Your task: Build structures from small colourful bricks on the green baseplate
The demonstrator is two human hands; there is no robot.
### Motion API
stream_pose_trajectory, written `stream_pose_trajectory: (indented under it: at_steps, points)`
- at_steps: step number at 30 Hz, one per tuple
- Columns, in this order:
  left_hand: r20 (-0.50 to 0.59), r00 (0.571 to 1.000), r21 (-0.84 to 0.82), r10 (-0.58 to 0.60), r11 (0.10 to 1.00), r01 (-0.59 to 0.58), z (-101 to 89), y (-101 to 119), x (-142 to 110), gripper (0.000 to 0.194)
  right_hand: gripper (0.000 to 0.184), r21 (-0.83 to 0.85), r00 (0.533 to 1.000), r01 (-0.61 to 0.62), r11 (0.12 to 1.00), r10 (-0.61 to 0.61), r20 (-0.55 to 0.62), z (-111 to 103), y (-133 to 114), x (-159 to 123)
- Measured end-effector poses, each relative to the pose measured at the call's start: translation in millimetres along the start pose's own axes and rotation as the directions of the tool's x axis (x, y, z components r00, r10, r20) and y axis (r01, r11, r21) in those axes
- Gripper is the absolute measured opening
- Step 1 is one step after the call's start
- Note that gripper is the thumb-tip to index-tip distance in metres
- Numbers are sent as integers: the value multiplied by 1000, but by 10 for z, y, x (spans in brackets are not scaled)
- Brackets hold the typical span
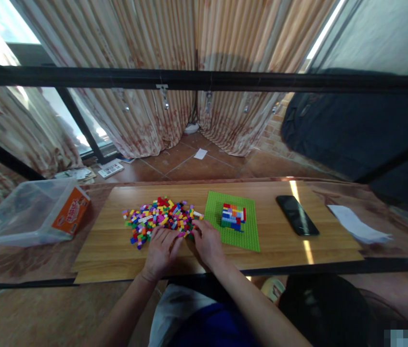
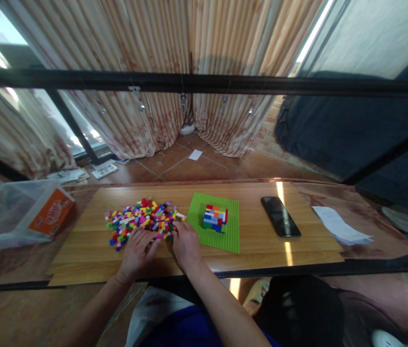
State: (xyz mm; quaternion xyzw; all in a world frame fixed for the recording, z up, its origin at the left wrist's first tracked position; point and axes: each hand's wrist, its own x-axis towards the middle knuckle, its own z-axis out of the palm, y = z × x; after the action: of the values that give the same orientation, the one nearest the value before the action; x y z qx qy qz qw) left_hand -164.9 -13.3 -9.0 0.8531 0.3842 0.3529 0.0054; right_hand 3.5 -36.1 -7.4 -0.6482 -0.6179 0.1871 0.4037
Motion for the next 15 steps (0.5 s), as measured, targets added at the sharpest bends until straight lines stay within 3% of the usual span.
stream_pose_trajectory:
  at_steps: [4,9,15]
  points:
    - [-23,1000,-3,3,1000,-3,0,-7,-9,12,33,136,999,43,990,-44,3,-28,-51,-18]
    - [-1,1000,-2,22,1000,-22,-18,-12,-7,15,26,302,984,112,947,-148,100,-14,-147,-85]
    - [7,998,-51,66,997,-66,-43,-6,0,15,19,358,988,48,932,-97,119,-44,-200,-114]
